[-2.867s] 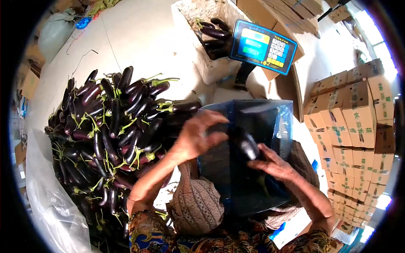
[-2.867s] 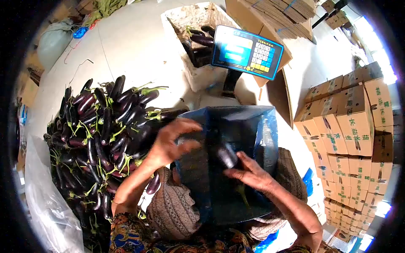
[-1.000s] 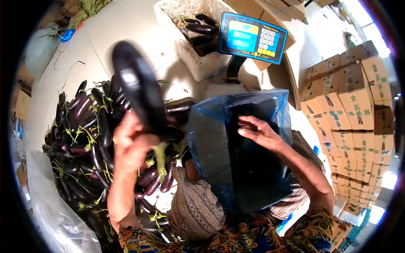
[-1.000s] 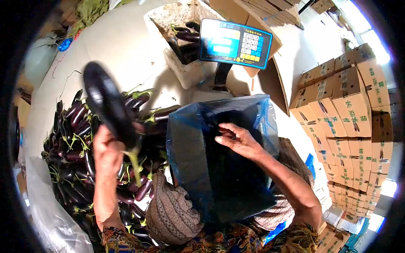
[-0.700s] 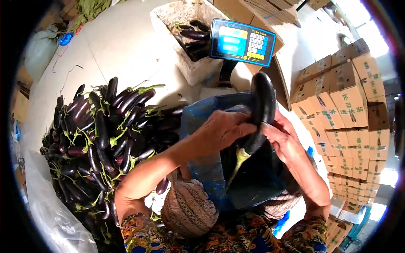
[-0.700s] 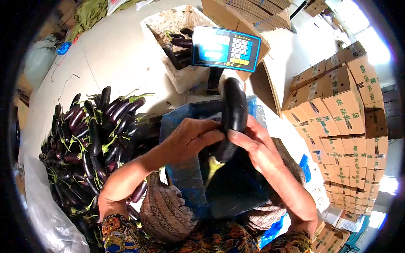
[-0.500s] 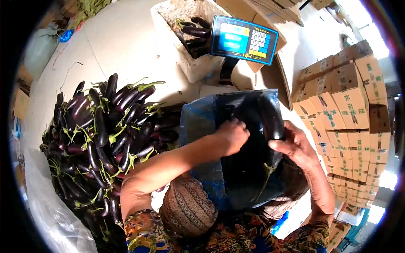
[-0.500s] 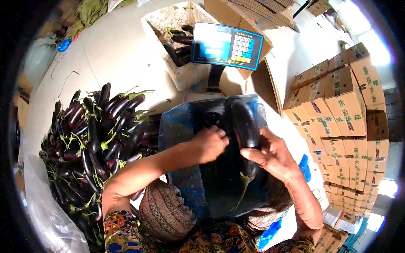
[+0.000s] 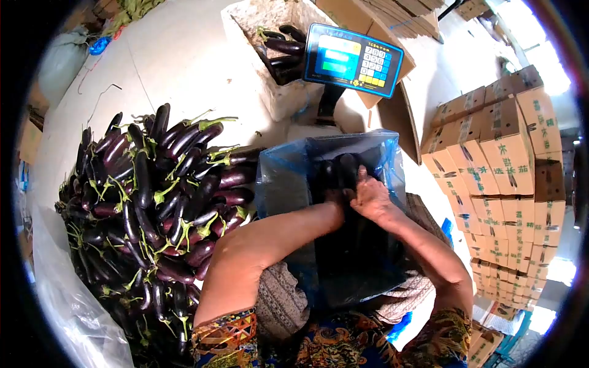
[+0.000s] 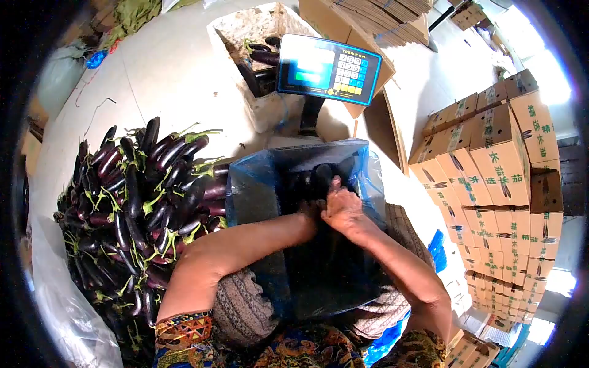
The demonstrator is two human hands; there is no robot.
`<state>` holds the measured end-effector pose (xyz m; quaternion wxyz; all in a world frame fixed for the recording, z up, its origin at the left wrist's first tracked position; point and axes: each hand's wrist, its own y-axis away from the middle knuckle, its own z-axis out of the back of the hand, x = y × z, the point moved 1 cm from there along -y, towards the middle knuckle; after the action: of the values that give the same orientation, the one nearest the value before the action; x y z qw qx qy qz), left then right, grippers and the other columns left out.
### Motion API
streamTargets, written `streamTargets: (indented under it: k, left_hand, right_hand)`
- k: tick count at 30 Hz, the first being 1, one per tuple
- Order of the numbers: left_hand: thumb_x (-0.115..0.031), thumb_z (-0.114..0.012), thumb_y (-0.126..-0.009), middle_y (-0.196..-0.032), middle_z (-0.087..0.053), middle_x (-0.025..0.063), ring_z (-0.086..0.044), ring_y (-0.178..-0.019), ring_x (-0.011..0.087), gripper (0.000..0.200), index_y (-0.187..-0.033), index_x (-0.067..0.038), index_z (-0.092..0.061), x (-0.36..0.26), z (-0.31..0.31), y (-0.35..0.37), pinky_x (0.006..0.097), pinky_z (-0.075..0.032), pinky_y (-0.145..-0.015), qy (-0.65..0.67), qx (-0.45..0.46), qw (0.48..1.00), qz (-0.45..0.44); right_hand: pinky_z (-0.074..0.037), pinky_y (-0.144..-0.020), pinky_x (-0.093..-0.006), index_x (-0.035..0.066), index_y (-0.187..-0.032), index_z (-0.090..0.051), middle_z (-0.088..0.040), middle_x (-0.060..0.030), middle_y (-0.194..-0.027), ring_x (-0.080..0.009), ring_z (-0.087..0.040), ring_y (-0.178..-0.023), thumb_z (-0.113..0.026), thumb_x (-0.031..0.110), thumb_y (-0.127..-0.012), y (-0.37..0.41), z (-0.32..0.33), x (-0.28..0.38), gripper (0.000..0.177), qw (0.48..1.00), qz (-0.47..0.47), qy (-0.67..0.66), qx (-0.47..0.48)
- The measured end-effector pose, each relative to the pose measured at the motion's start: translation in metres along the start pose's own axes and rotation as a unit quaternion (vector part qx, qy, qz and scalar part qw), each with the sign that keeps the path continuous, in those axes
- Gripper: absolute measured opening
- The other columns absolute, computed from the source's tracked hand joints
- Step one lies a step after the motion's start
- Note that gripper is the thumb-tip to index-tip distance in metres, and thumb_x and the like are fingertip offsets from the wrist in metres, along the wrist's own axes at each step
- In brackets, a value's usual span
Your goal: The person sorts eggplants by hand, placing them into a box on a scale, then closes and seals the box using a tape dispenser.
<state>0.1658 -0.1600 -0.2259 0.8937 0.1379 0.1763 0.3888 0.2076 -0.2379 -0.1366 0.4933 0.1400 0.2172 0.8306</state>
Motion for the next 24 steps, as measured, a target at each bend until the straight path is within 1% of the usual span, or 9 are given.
streamTargets:
  k: [2,6,9,13,16,18,20,22,24]
  left_hand:
    - [-0.016,-0.056,-0.082,-0.115,-0.059,0.0133,-0.053,-0.109,0.0325,0.031,-0.11,-0.009,-0.066,0.001,-0.001,-0.003,0.0525,-0.045,-0.088,-0.002,0.002,1.0,0.0]
    - [-0.017,-0.056,-0.082,-0.112,-0.061,0.0124,-0.055,-0.106,0.0314,0.03,-0.109,-0.01,-0.066,0.0,-0.003,0.001,0.0518,-0.046,-0.087,-0.007,-0.004,1.0,0.003]
    - [-0.017,-0.056,-0.083,-0.11,-0.063,0.0116,-0.057,-0.104,0.0306,0.029,-0.109,-0.01,-0.067,-0.005,-0.003,0.009,0.0514,-0.047,-0.085,0.0,-0.009,1.0,0.01]
    - [-0.017,-0.055,-0.084,-0.107,-0.065,0.0107,-0.06,-0.102,0.0295,0.028,-0.109,-0.011,-0.067,-0.01,0.006,0.027,0.0507,-0.048,-0.084,0.005,-0.006,1.0,0.011]
    - [-0.017,-0.055,-0.084,-0.105,-0.067,0.0099,-0.061,-0.1,0.0287,0.028,-0.108,-0.012,-0.067,-0.01,0.025,0.051,0.0503,-0.049,-0.082,0.028,-0.001,1.0,-0.002]
    - [-0.018,-0.055,-0.084,-0.104,-0.068,0.0094,-0.063,-0.099,0.0281,0.027,-0.108,-0.012,-0.068,-0.003,0.049,0.078,0.05,-0.05,-0.081,0.077,-0.039,0.996,-0.03]
    - [-0.014,-0.058,-0.081,-0.072,-0.066,0.0112,-0.064,-0.067,0.0299,0.017,-0.093,-0.005,-0.066,0.019,0.076,0.117,0.0419,-0.05,-0.06,0.219,-0.221,0.946,-0.096]
    - [-0.013,-0.059,-0.084,-0.075,-0.065,0.0134,-0.063,-0.067,0.0265,0.016,-0.094,-0.003,-0.065,0.058,0.076,0.162,0.033,-0.05,-0.056,0.487,-0.431,0.737,-0.183]
    - [-0.01,-0.059,-0.085,-0.089,-0.067,0.0116,-0.064,-0.077,0.0181,0.023,-0.107,-0.004,-0.06,0.105,0.05,0.204,0.0306,-0.051,-0.07,0.563,-0.462,0.672,0.134]
  right_hand:
    - [-0.053,-0.079,-0.0452,-0.006,-0.142,-0.024,-0.059,-0.024,-0.113,-0.0386,-0.064,-0.092,-0.058,0.037,-0.086,-0.021,-0.023,0.002,0.078,0.998,-0.032,0.052,0.011]
    - [-0.054,-0.071,-0.0377,-0.006,-0.141,-0.028,-0.061,-0.0208,-0.106,-0.0278,-0.064,-0.089,-0.056,0.036,-0.087,-0.035,-0.07,-0.002,0.074,0.993,0.013,0.105,-0.059]
    - [-0.054,-0.073,-0.045,-0.002,-0.129,-0.042,-0.063,-0.0153,-0.105,-0.0315,-0.064,-0.093,-0.058,0.039,-0.087,-0.031,-0.058,-0.004,0.06,0.995,0.043,0.084,-0.039]
    - [-0.053,-0.078,-0.0454,0.004,-0.116,-0.047,-0.064,-0.0176,-0.102,-0.0351,-0.064,-0.095,-0.054,0.037,-0.089,-0.042,-0.096,-0.017,0.043,0.998,-0.02,0.06,0.019]
    - [-0.053,-0.078,-0.0427,0.005,-0.122,-0.047,-0.064,-0.0169,-0.105,-0.031,-0.065,-0.097,-0.052,0.034,-0.09,-0.048,-0.111,0.0,0.044,0.995,-0.094,0.033,-0.01]
    - [-0.054,-0.067,-0.0446,0.002,-0.111,-0.048,-0.065,-0.0185,-0.094,-0.0333,-0.066,-0.084,-0.052,0.029,-0.091,-0.053,-0.11,-0.004,0.034,0.998,-0.024,0.065,-0.007]
    - [-0.054,-0.059,-0.0441,-0.001,-0.108,-0.048,-0.066,-0.0185,-0.085,-0.0336,-0.067,-0.074,-0.051,0.026,-0.091,-0.062,-0.128,-0.021,0.031,0.995,-0.013,0.101,-0.021]
    - [-0.054,-0.054,-0.041,-0.003,-0.111,-0.047,-0.067,-0.017,-0.079,-0.032,-0.067,-0.065,-0.048,0.023,-0.092,-0.078,-0.166,-0.038,0.032,0.986,-0.053,0.148,-0.049]
    - [-0.055,-0.051,-0.0394,-0.007,-0.117,-0.048,-0.068,-0.0139,-0.077,-0.0274,-0.068,-0.062,-0.045,0.019,-0.093,-0.066,-0.14,-0.035,0.036,0.981,0.049,0.183,-0.051]
